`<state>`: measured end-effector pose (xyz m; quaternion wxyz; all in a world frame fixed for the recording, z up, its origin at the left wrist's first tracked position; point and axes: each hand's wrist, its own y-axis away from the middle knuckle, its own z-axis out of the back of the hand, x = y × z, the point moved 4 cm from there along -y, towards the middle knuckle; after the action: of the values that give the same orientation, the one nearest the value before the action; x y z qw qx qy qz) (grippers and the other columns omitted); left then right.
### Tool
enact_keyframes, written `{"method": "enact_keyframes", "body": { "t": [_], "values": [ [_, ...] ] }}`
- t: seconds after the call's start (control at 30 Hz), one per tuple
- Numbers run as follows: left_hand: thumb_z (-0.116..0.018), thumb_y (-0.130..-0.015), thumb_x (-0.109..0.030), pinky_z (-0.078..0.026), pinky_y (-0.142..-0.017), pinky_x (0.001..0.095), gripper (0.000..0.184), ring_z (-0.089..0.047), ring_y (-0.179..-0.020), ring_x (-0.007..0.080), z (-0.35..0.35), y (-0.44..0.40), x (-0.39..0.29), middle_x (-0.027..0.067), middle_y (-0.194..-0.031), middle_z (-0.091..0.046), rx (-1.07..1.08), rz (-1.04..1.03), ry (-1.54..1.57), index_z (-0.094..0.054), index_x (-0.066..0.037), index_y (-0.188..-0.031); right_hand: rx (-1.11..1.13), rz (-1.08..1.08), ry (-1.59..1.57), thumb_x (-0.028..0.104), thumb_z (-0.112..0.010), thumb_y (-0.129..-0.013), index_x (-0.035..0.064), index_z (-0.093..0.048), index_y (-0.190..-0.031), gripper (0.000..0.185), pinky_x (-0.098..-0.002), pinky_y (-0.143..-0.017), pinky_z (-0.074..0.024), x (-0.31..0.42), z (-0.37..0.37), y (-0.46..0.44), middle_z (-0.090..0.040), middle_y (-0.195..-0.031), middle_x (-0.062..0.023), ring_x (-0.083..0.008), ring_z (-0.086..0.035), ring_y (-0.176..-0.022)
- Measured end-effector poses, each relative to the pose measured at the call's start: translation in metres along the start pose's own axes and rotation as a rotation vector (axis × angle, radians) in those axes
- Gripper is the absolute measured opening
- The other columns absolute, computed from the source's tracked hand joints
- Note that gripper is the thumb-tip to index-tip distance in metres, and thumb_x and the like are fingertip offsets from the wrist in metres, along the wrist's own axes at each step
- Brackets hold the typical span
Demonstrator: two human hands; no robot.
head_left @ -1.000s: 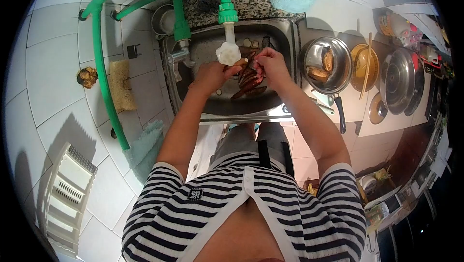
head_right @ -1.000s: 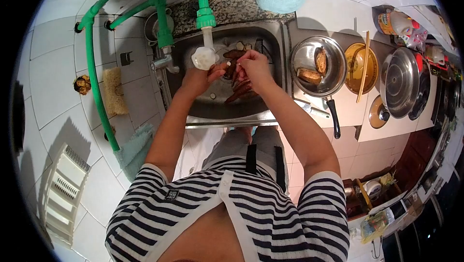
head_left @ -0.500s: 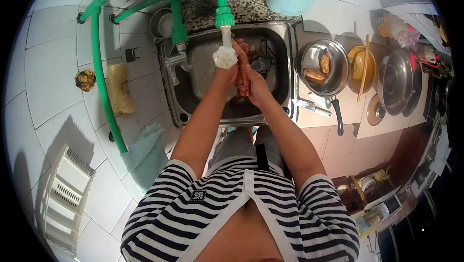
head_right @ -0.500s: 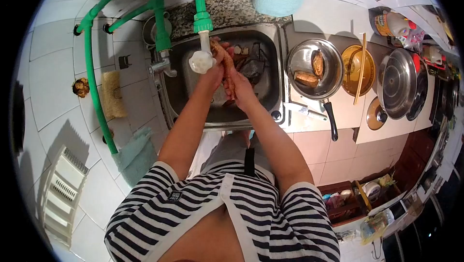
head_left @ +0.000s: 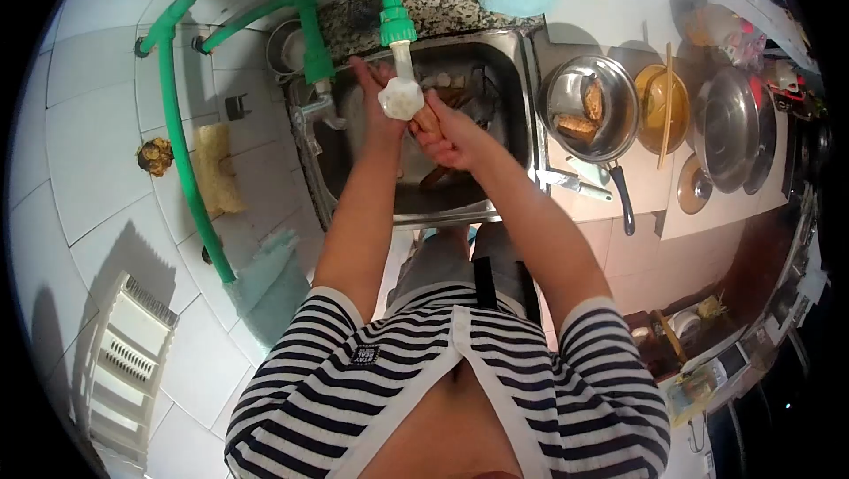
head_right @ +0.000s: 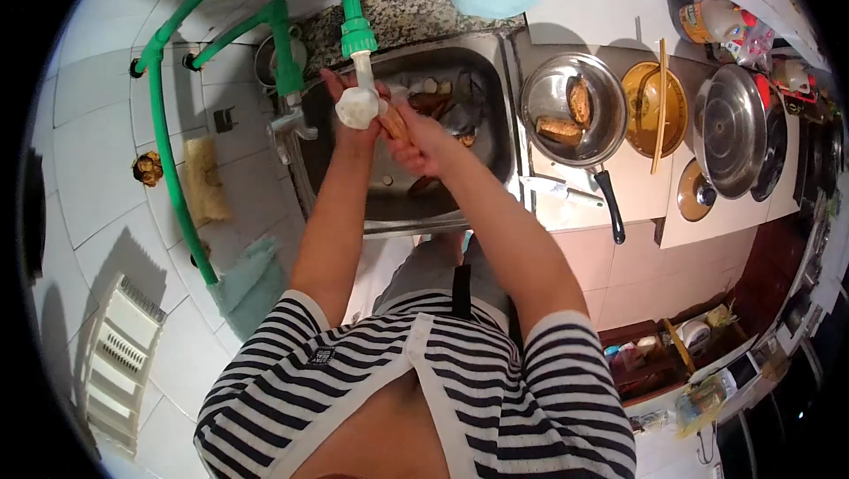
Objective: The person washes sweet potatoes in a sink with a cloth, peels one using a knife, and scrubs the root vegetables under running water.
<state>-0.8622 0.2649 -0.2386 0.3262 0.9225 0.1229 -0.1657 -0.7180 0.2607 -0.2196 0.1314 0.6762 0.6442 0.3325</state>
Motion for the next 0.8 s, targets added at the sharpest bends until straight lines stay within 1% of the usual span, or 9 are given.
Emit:
{"method": "enact_keyframes", "body": {
  "t": [0.17,0.23,0.33,0.47,0.53,0.57,0.7,0.73,0.8],
  "values": [
    [-0.047,-0.09,-0.039,-0.049,-0.063,0.0365,0.036,-0.053,-0.066,0.0204,-0.016,0.012,-0.03,0.004,-0.06,-0.045,-0.138,-0.182,-0.18,-0.041,-0.01,-0.07,-0.096,0.099,0.455,0.036,-0.056,-0.085,0.006,-0.052,-0.089,0.031,-0.0276,-0.039,-0.0342,0.03,-0.019,-0.061,-0.052,-0.061,-0.0037,-0.0138,-0.046,-0.046],
    [-0.048,-0.091,-0.033,-0.051,-0.07,0.0409,0.032,-0.053,-0.068,0.0211,-0.016,0.014,-0.036,0.0043,-0.061,-0.044,-0.181,-0.24,-0.128,-0.04,-0.008,-0.072,-0.361,0.904,0.944,0.017,-0.063,-0.079,0.0026,-0.053,-0.096,0.024,-0.0302,-0.054,-0.0434,0.046,-0.017,-0.064,-0.059,-0.081,-0.0092,-0.0204,-0.056,-0.066],
    [-0.05,-0.09,-0.031,-0.051,-0.069,0.0389,0.03,-0.053,-0.068,0.0214,-0.008,0.01,-0.031,0.0056,-0.065,-0.047,-0.225,-0.213,-0.111,-0.042,-0.008,-0.074,-0.396,1.114,0.957,0.003,-0.066,-0.071,0.0017,-0.054,-0.104,0.035,-0.0339,-0.07,-0.0455,0.044,-0.006,-0.034,-0.054,-0.107,-0.0143,-0.0278,-0.056,-0.088],
    [-0.053,-0.088,-0.03,-0.05,-0.065,0.036,0.025,-0.054,-0.069,0.0207,0.001,0.014,-0.006,0.0074,-0.071,-0.05,-0.414,-0.078,-0.259,-0.047,-0.006,-0.081,-0.624,1.099,1.331,0.004,-0.059,-0.077,0.009,-0.048,-0.119,0.044,-0.0372,-0.076,-0.0461,0.032,0.008,0.009,-0.045,-0.123,-0.0143,-0.0294,-0.056,-0.093],
    [-0.055,-0.087,-0.03,-0.047,-0.057,0.0327,0.024,-0.053,-0.065,0.0182,0.01,0.009,0.016,0.0052,-0.07,-0.05,-0.323,-0.028,-0.106,-0.05,-0.008,-0.092,-0.528,0.666,1.728,0.005,-0.057,-0.078,0.0088,-0.039,-0.126,0.052,-0.0429,-0.074,-0.0462,0.019,-0.019,0.022,-0.035,-0.131,-0.0181,-0.0348,-0.055,-0.096],
    [-0.056,-0.086,-0.031,-0.045,-0.052,0.0311,0.025,-0.053,-0.063,0.0169,0.013,0.006,0.027,0.0041,-0.069,-0.051,-0.277,-0.004,-0.031,-0.052,-0.008,-0.097,-0.549,0.535,1.762,0.008,-0.053,-0.079,0.0069,-0.032,-0.127,0.052,-0.0478,-0.07,-0.0459,0.015,-0.019,0.021,-0.049,-0.11,-0.0211,-0.0391,-0.056,-0.086],
    [-0.048,-0.089,-0.035,-0.041,-0.053,0.03,0.029,-0.048,-0.06,0.0173,-0.022,0.005,0.031,0.0011,-0.066,-0.049,-0.172,-0.02,-0.688,-0.052,-0.007,-0.092,-0.566,0.715,1.415,0.019,-0.053,-0.084,0.0054,-0.047,-0.107,0.028,-0.0351,-0.054,-0.0446,0.005,0.002,0.011,-0.054,-0.073,-0.0112,-0.0274,-0.057,-0.063],
    [-0.048,-0.089,-0.035,-0.041,-0.053,0.03,0.029,-0.048,-0.06,0.0173,-0.008,0.0,0.028,0.0011,-0.066,-0.049,-0.176,-0.013,-0.695,-0.052,-0.007,-0.092,-0.381,0.494,0.89,0.029,-0.051,-0.086,0.006,-0.049,-0.098,0.026,-0.0305,-0.047,-0.0392,0.006,0.002,0.009,-0.047,-0.062,-0.0057,-0.0205,-0.05,-0.052],
    [-0.051,-0.086,-0.033,-0.041,-0.059,0.0293,0.028,-0.047,-0.059,0.0155,-0.011,-0.002,0.039,0.0009,-0.064,-0.048,0.537,0.509,0.127,-0.052,-0.006,-0.087,-0.192,0.278,0.363,0.039,-0.049,-0.088,0.0067,-0.051,-0.089,0.032,-0.0259,-0.039,-0.0337,0.003,-0.001,0.013,-0.04,-0.051,-0.0001,-0.0136,-0.042,-0.041]
  ]
}}
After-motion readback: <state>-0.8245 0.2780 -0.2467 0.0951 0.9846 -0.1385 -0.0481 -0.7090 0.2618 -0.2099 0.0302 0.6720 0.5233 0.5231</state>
